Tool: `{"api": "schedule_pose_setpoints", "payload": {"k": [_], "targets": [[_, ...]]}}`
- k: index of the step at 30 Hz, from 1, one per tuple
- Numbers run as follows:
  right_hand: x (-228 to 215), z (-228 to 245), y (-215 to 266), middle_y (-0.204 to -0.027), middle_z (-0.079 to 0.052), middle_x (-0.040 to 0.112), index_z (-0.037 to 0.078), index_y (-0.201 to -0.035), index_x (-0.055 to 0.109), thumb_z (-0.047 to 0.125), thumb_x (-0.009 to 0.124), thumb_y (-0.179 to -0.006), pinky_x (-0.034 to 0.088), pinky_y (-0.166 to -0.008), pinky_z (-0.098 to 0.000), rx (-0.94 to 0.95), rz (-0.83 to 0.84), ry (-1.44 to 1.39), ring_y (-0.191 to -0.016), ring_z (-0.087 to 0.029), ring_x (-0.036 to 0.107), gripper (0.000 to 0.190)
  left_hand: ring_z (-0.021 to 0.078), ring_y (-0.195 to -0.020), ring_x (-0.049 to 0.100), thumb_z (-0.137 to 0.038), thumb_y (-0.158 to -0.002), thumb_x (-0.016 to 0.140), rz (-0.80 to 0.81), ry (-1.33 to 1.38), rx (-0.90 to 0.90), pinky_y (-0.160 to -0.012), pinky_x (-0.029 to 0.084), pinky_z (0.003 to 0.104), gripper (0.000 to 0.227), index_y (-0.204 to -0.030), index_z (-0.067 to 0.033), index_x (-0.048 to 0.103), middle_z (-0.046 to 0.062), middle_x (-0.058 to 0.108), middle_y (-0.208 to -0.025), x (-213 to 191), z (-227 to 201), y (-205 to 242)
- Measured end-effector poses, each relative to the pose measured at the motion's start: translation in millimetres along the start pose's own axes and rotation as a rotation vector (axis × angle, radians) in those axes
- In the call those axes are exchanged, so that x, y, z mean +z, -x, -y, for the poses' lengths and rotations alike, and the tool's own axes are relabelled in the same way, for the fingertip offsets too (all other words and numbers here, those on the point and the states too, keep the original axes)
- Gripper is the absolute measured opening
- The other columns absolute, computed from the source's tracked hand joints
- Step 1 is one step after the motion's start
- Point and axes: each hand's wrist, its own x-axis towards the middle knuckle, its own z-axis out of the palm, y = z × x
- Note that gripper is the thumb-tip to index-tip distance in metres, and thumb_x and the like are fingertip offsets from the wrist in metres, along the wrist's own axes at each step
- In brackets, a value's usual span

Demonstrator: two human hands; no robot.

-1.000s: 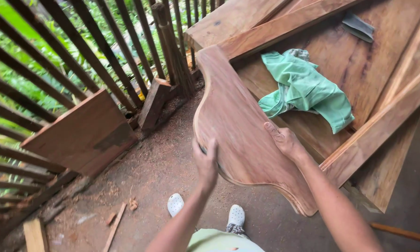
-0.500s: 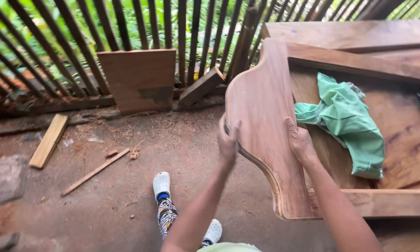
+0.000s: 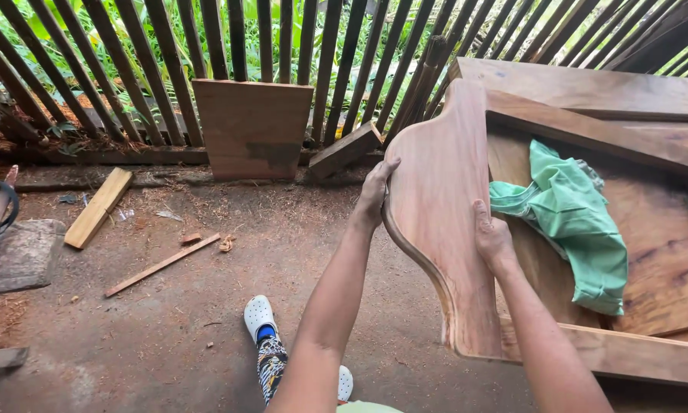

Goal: Sanding the surface and edges of a wooden frame manually with sandpaper.

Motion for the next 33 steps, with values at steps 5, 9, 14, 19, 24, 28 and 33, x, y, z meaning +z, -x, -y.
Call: {"api": "schedule_pose_setpoints", "payload": {"k": [5,9,14,19,24,28,33], "targets": [[3.1,-4.4,-3.8,-0.1,-0.024,0.075,-0.002,-0.09,0.078,0.077,0.039,-0.103,0.049,-0.092,-0.0542,0.054,0.005,0.021,-0.113,-0.041,0.065,0.089,0.0268,-0.121,0.051,-0.045,-0.097,0.063,-0.088,-0.091,0.087,-0.108,0.04,0.046,0.058,-0.134,-0.0005,0.057,0.022,0.058,-0.129,44.8,-38.9,107.6],[0.1,3.6,10.0,-0.102,-0.028,0.073,-0.004,-0.093,0.078,0.074,0.038,-0.103,0.048,-0.091,-0.0577,0.042,-0.003,0.019,-0.114,-0.046,0.063,0.088,0.0229,-0.125,0.051,-0.051,-0.1,0.057,-0.261,-0.115,0.082,-0.112,0.038,0.042,0.059,-0.143,-0.0118,0.05,0.015,0.054,-0.138,62.6,11.1,160.7],[2.6,-9.8,0.4,-0.102,-0.026,0.073,-0.004,-0.093,0.077,0.078,0.037,-0.102,0.047,-0.091,-0.059,0.005,0.024,0.001,-0.114,-0.044,0.063,0.091,0.0344,-0.14,0.041,-0.05,-0.096,0.059,-0.368,-0.332,0.244,-0.118,0.032,0.047,0.074,-0.15,-0.0048,0.035,0.022,0.041,-0.147,52.1,-4.8,125.6],[7.8,-13.6,-0.9,-0.103,-0.024,0.074,-0.002,-0.095,0.078,0.078,0.036,-0.102,0.048,-0.092,-0.0564,0.011,0.024,-0.019,-0.115,-0.041,0.064,0.09,0.0264,-0.093,0.056,-0.052,-0.078,0.078,-0.159,-0.505,0.07,-0.079,0.046,0.038,0.07,-0.122,-0.0012,0.06,0.013,0.054,-0.098,35.6,-37.7,46.8],[0.7,4.3,-2.9,-0.106,-0.024,0.074,-0.004,-0.096,0.078,0.078,0.035,-0.101,0.048,-0.094,-0.0554,0.034,0.006,-0.018,-0.117,-0.04,0.063,0.092,0.0271,-0.097,0.065,-0.056,-0.077,0.079,-0.102,-0.599,0.123,-0.08,0.052,0.041,0.075,-0.124,0.0003,0.066,0.019,0.067,-0.099,39.5,-22.2,59.1],[-3.4,20.5,-6.4,-0.116,-0.026,0.071,-0.006,-0.103,0.077,0.078,0.035,-0.099,0.046,-0.099,-0.0565,0.064,0.017,-0.031,-0.123,-0.038,0.061,0.094,0.0353,-0.122,0.057,-0.039,-0.087,0.074,-0.341,-0.376,0.226,-0.106,0.043,0.046,0.066,-0.138,-0.001,0.054,0.025,0.059,-0.128,68.4,12.3,127.2],[-10.2,35.6,1.4,-0.122,-0.026,0.069,-0.007,-0.112,0.075,0.076,0.035,-0.099,0.045,-0.104,-0.0543,0.089,0.026,-0.066,-0.128,-0.036,0.057,0.093,0.0289,-0.111,0.061,-0.032,-0.089,0.073,-0.503,-0.266,0.243,-0.096,0.047,0.045,0.053,-0.13,0.0,0.06,0.024,0.063,-0.115,65.5,34.5,94.8]]}}
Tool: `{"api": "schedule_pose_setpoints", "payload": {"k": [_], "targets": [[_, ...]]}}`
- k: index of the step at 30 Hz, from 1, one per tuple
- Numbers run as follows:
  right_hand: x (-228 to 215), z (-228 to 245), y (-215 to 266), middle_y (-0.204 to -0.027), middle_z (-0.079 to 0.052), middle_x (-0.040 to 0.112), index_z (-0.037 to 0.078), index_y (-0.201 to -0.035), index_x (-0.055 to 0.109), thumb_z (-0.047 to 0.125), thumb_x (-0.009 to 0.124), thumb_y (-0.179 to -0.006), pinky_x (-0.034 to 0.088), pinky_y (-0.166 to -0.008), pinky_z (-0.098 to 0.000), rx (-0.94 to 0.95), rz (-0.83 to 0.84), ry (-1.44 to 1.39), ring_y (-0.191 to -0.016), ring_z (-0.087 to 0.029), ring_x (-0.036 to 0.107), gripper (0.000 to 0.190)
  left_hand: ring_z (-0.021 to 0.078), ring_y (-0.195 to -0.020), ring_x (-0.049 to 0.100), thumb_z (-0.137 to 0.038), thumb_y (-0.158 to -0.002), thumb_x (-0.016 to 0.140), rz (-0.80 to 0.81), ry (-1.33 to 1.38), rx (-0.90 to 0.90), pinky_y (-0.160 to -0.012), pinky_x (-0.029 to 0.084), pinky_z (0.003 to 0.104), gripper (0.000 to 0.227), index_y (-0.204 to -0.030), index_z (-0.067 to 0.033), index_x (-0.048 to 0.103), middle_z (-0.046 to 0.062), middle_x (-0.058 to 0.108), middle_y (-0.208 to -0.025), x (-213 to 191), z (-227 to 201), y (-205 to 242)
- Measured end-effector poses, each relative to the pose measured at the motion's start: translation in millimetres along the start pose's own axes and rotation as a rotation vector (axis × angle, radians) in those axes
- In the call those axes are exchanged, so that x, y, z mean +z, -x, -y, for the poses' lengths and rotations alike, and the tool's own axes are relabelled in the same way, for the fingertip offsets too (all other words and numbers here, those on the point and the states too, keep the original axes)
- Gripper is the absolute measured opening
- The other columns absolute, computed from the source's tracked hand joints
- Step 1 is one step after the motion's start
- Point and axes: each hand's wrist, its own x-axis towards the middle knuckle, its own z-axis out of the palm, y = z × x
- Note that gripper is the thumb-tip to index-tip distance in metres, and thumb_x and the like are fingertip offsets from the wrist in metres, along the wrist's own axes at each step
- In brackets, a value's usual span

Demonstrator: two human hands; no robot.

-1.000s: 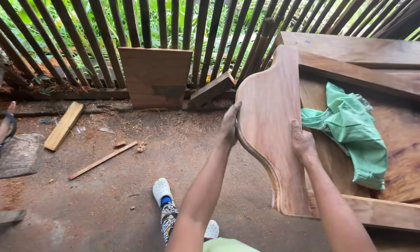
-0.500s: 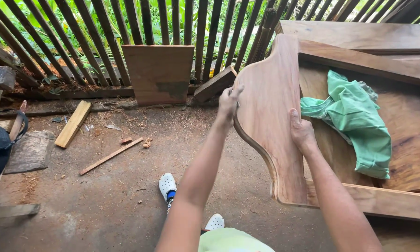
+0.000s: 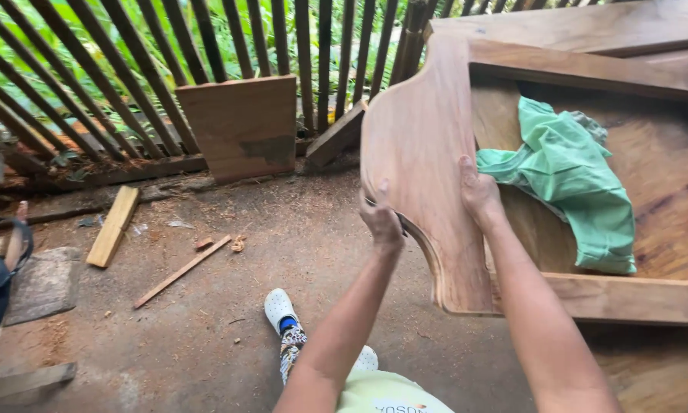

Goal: Sanding the surface and edges of a wooden frame manually with sandpaper.

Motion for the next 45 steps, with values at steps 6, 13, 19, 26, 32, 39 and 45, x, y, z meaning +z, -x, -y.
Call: {"api": "schedule_pose_setpoints", "payload": {"k": [6,13,19,26,32,39,45], "targets": [[1.2,1.1,-11.1,-0.126,-0.025,0.067,-0.006,-0.119,0.071,0.078,0.036,-0.097,0.045,-0.107,-0.0529,0.002,-0.006,-0.006,-0.129,-0.037,0.056,0.093,0.04,-0.137,0.043,-0.045,-0.084,0.078,0.195,0.017,0.01,-0.117,0.033,0.05,0.076,-0.14,0.0011,0.054,0.032,0.043,-0.144,19.4,-45.3,-70.7],[-2.5,10.0,-8.4,-0.126,-0.027,0.067,-0.008,-0.121,0.07,0.075,0.038,-0.098,0.045,-0.107,-0.0515,-0.01,0.002,-0.034,-0.128,-0.037,0.057,0.092,0.0319,-0.107,0.06,-0.04,-0.091,0.068,0.032,0.027,-0.006,-0.096,0.046,0.044,0.054,-0.124,0.0024,0.062,0.026,0.061,-0.116,21.2,-41.7,28.7],[-4.9,5.9,-8.4,-0.123,-0.031,0.068,-0.011,-0.119,0.071,0.072,0.037,-0.099,0.046,-0.105,-0.0528,-0.077,-0.008,-0.039,-0.127,-0.04,0.058,0.092,0.0254,-0.124,0.053,-0.054,-0.088,0.072,0.003,0.255,-0.166,-0.112,0.039,0.041,0.068,-0.139,-0.0125,0.055,0.014,0.055,-0.138,15.9,-26.7,13.2],[0.6,-2.5,-21.2,-0.122,-0.032,0.067,-0.014,-0.116,0.07,0.075,0.033,-0.099,0.045,-0.105,-0.0532,-0.109,-0.004,0.0,-0.126,-0.041,0.057,0.098,0.0097,-0.047,0.051,-0.039,-0.074,0.087,0.132,-0.005,0.086,-0.042,0.04,0.021,0.036,-0.097,-0.0129,0.075,0.0,0.054,-0.065,28.3,-26.7,-107.1],[-3.7,1.4,-18.0,-0.124,-0.029,0.067,-0.013,-0.117,0.07,0.075,0.034,-0.099,0.045,-0.105,-0.0515,-0.107,0.003,0.028,-0.127,-0.038,0.058,0.098,0.0387,-0.12,0.062,-0.037,-0.089,0.065,-0.024,-0.087,0.17,-0.104,0.047,0.047,0.058,-0.134,-0.0015,0.06,0.028,0.064,-0.126,18.2,14.8,-11.7],[6.0,-11.9,-29.3,-0.123,-0.03,0.067,-0.012,-0.118,0.07,0.077,0.038,-0.099,0.046,-0.104,-0.0503,-0.12,-0.042,0.014,-0.126,-0.039,0.058,0.097,0.0188,-0.102,0.055,-0.047,-0.094,0.065,0.089,0.043,-0.17,-0.09,0.049,0.04,0.065,-0.139,-0.0027,0.053,0.016,0.061,-0.119,11.7,38.6,4.8],[9.0,-13.9,-38.0,-0.125,-0.03,0.067,-0.012,-0.119,0.069,0.078,0.034,-0.099,0.046,-0.105,-0.0506,-0.112,-0.054,0.033,-0.126,-0.038,0.058,0.099,0.0167,-0.073,0.059,-0.054,-0.075,0.082,0.057,0.026,-0.118,-0.064,0.051,0.029,0.062,-0.109,-0.0037,0.069,0.007,0.06,-0.083,11.6,-3.2,-40.5]]}}
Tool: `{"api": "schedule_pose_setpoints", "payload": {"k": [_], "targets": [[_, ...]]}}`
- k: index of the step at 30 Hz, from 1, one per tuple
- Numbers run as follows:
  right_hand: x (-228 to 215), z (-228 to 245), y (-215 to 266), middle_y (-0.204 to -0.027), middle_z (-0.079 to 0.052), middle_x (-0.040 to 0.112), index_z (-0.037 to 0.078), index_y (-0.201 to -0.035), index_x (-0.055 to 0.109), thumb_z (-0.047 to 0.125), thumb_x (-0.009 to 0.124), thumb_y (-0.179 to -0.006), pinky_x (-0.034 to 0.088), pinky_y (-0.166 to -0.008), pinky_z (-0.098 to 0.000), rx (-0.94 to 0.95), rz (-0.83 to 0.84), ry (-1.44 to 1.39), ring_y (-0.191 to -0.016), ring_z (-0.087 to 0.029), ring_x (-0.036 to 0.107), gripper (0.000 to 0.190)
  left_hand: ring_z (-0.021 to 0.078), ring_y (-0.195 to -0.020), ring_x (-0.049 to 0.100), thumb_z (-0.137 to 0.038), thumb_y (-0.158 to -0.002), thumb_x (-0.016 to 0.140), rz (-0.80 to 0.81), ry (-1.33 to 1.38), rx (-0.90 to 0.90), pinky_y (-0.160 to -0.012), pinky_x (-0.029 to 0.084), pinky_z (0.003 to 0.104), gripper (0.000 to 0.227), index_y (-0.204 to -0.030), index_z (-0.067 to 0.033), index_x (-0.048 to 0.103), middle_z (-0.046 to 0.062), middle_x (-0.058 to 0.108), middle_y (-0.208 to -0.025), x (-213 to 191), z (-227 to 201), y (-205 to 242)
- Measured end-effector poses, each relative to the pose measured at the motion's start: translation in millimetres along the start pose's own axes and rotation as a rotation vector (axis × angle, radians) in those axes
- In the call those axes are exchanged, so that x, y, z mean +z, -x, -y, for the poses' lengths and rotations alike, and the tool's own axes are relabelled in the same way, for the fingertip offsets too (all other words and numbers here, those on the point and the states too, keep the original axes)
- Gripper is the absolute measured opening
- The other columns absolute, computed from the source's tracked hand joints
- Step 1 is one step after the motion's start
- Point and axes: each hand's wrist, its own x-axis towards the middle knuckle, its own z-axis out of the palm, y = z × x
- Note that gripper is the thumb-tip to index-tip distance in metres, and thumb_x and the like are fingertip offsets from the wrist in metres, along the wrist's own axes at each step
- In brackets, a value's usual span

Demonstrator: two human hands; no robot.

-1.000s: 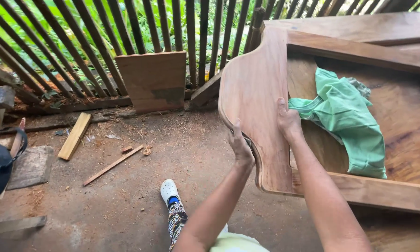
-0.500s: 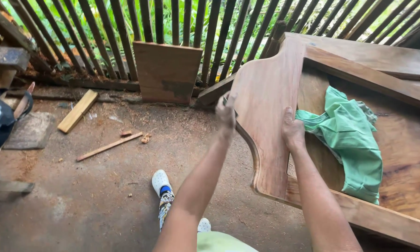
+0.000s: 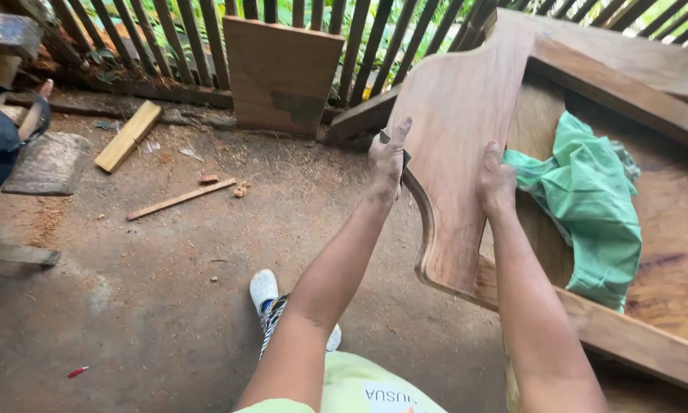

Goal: Sanding the surface and edges of a wooden frame manually with sandpaper.

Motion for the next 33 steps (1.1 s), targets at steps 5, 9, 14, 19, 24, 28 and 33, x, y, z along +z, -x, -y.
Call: {"api": "schedule_pose_setpoints", "payload": {"k": [5,9,14,19,24,28,33], "targets": [[0.7,9.4,1.4,-0.121,-0.028,0.068,-0.01,-0.118,0.07,0.076,0.04,-0.099,0.047,-0.103,-0.0487,0.001,-0.044,-0.03,-0.124,-0.038,0.059,0.094,0.0163,-0.066,0.064,-0.057,-0.082,0.08,0.101,-0.045,-0.074,-0.058,0.054,0.032,0.068,-0.11,0.0017,0.059,0.008,0.059,-0.079,1.1,41.8,47.9],[0.3,9.6,-2.9,-0.12,-0.029,0.069,-0.01,-0.118,0.07,0.076,0.04,-0.099,0.047,-0.103,-0.0498,0.03,-0.069,-0.032,-0.124,-0.039,0.06,0.093,0.0136,-0.051,0.061,-0.047,-0.081,0.083,0.206,-0.175,-0.156,-0.045,0.05,0.029,0.049,-0.086,-0.0022,0.066,0.006,0.061,-0.061,-25.9,22.1,110.6],[-2.2,9.5,-2.4,-0.121,-0.029,0.068,-0.01,-0.114,0.071,0.076,0.036,-0.101,0.045,-0.102,-0.0529,0.009,-0.06,0.03,-0.124,-0.041,0.058,0.094,0.0392,-0.109,0.066,-0.051,-0.081,0.087,0.793,-0.163,-0.667,-0.091,0.052,0.064,0.083,-0.136,0.0004,0.052,0.023,0.065,-0.122,-84.1,51.0,129.3],[1.4,1.1,-16.2,-0.123,-0.03,0.067,-0.01,-0.117,0.071,0.079,0.036,-0.101,0.044,-0.104,-0.0514,0.037,-0.052,0.038,-0.125,-0.039,0.058,0.097,0.0372,-0.093,0.069,-0.041,-0.088,0.081,0.875,-0.168,-0.777,-0.086,0.058,0.055,0.06,-0.117,0.0038,0.054,0.021,0.06,-0.099,-106.1,9.1,89.3],[-3.1,16.5,8.3,-0.124,-0.031,0.066,-0.013,-0.117,0.069,0.078,0.033,-0.102,0.043,-0.104,-0.0536,0.046,-0.061,0.063,-0.126,-0.041,0.057,0.099,0.007,-0.064,0.065,-0.041,-0.077,0.091,0.537,0.104,-0.546,-0.065,0.059,0.024,0.049,-0.099,-0.011,0.059,-0.007,0.06,-0.075,-48.9,5.5,80.6],[-3.1,20.0,4.7,-0.126,-0.03,0.066,-0.012,-0.118,0.069,0.079,0.033,-0.099,0.044,-0.105,-0.0519,0.077,-0.049,0.071,-0.127,-0.04,0.057,0.1,0.0108,-0.057,0.059,-0.044,-0.069,0.092,0.482,-0.102,-0.397,-0.057,0.049,0.026,0.048,-0.083,-0.0117,0.059,0.002,0.058,-0.065,-40.1,-5.6,125.2],[-0.3,19.3,6.3,-0.128,-0.027,0.066,-0.009,-0.121,0.069,0.081,0.033,-0.098,0.044,-0.107,-0.0505,0.093,-0.051,0.094,-0.127,-0.037,0.057,0.1,0.0198,-0.067,0.072,-0.049,-0.075,0.094,0.795,-0.246,-0.583,-0.067,0.064,0.034,0.051,-0.093,-0.0088,0.068,0.011,0.072,-0.074,-115.4,39.3,147.0]]}}
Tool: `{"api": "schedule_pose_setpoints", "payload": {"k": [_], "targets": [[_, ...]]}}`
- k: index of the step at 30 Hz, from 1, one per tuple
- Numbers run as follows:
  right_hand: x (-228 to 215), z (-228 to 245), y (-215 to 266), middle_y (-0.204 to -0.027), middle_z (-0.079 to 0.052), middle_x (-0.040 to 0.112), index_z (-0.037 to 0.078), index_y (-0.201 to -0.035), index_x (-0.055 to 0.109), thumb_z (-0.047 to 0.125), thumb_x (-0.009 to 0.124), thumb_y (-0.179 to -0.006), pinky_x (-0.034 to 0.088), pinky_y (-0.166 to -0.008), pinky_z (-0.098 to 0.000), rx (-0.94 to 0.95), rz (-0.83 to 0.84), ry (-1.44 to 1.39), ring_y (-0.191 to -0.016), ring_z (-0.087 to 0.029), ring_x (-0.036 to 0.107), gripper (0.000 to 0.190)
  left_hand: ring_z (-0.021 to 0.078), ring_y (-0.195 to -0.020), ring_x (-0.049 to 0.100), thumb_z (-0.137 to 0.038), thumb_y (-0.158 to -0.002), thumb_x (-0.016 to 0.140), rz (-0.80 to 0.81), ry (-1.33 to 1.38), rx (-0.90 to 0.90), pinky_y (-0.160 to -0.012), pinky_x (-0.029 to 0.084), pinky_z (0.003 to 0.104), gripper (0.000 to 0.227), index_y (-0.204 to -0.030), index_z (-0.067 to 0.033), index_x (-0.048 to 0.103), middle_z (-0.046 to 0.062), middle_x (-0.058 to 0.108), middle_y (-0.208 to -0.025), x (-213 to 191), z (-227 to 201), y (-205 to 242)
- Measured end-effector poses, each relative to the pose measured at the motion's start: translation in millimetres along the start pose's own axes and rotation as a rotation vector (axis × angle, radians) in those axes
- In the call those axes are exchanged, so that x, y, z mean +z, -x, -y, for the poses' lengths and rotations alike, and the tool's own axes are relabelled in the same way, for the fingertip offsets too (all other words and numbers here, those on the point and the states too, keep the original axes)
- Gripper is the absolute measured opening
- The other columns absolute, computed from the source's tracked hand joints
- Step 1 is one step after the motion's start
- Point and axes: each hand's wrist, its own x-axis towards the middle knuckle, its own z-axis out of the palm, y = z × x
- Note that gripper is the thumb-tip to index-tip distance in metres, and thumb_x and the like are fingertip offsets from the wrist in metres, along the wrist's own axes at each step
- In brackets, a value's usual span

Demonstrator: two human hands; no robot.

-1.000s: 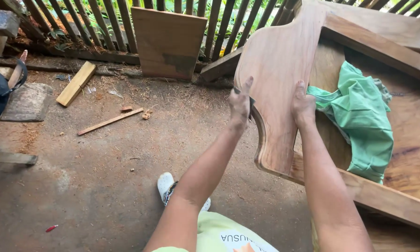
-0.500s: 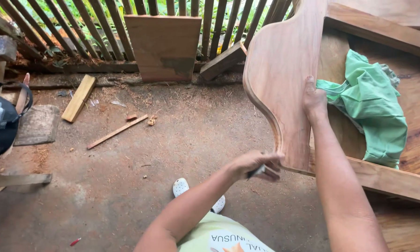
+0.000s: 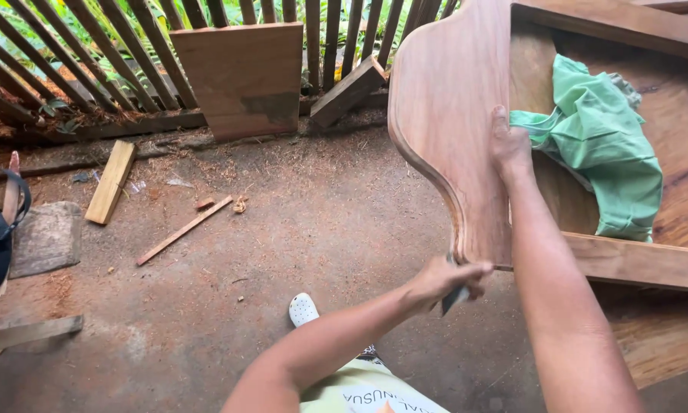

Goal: Sanding the surface and edges of a wooden frame manually with sandpaper.

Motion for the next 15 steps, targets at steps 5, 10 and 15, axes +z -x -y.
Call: {"api": "schedule_pose_setpoints", "payload": {"k": [5,10,15], "targets": [[-9.1,14.9,16.7,-0.129,-0.032,0.063,-0.014,-0.121,0.068,0.074,0.033,-0.1,0.041,-0.108,-0.0531,-0.012,0.02,-0.031,-0.129,-0.042,0.054,0.096,0.0238,-0.092,0.074,-0.041,-0.083,0.087,0.08,0.198,0.001,-0.084,0.061,0.037,0.082,-0.14,0.0035,0.048,0.012,0.066,-0.103,-47.7,-25.7,-13.9],[-9.2,11.8,8.7,-0.128,-0.031,0.064,-0.014,-0.12,0.068,0.074,0.032,-0.1,0.042,-0.107,-0.0534,-0.03,0.022,-0.034,-0.129,-0.041,0.055,0.097,0.0208,-0.088,0.07,-0.049,-0.074,0.093,-0.109,0.178,0.098,-0.08,0.056,0.039,0.086,-0.137,-0.0052,0.054,0.012,0.069,-0.104,0.6,-44.1,-68.9],[-8.9,7.5,9.1,-0.127,-0.029,0.065,-0.012,-0.119,0.069,0.075,0.033,-0.101,0.042,-0.107,-0.053,-0.017,0.051,-0.047,-0.129,-0.038,0.055,0.096,0.0258,-0.096,0.072,-0.04,-0.081,0.098,-0.008,0.287,0.021,-0.078,0.062,0.049,0.087,-0.143,-0.0027,0.048,0.014,0.069,-0.113,-7.5,61.5,-63.7]]}}
